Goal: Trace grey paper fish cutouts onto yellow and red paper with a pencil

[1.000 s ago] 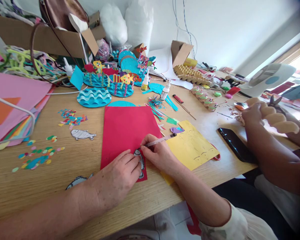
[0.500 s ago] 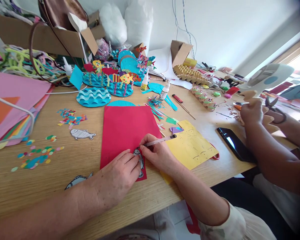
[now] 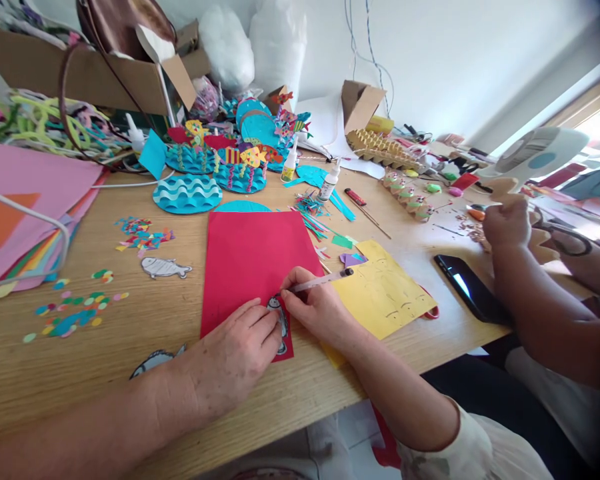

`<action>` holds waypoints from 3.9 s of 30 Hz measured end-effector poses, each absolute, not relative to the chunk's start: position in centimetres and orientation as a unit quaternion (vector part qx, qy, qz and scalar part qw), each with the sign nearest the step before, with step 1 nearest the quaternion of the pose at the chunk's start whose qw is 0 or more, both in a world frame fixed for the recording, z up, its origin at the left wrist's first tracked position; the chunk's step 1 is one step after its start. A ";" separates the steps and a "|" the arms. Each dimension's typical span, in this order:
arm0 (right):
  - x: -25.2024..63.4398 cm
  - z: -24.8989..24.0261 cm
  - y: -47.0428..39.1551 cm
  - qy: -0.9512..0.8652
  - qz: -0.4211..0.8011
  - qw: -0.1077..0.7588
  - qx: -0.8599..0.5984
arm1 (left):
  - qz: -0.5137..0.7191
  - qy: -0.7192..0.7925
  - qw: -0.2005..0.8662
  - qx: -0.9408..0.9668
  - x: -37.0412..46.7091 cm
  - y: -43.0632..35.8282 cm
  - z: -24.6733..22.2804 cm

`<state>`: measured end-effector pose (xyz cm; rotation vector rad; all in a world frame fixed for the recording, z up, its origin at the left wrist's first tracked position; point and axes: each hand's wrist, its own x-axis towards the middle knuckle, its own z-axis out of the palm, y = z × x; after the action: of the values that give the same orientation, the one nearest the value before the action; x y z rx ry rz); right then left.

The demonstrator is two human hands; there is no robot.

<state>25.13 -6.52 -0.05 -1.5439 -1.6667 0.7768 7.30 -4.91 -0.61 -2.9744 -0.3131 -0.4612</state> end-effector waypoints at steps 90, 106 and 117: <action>25.1 -0.3 -7.5 -0.650 0.270 0.362 -0.611 | -0.141 -0.110 0.053 -0.983 7.1 -5.1 -1.1; 24.9 -0.4 -7.3 -0.648 0.281 0.362 -0.608 | -0.147 -0.108 0.065 -0.981 7.2 -5.1 -0.7; 25.3 0.0 -8.2 -0.655 0.281 0.352 -0.607 | -0.163 -0.097 0.079 -0.979 7.2 -5.0 -1.1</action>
<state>25.25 -8.17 -0.04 -1.5698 -1.6948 0.7273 7.19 -4.99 -1.09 -2.9285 -0.2915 -0.4877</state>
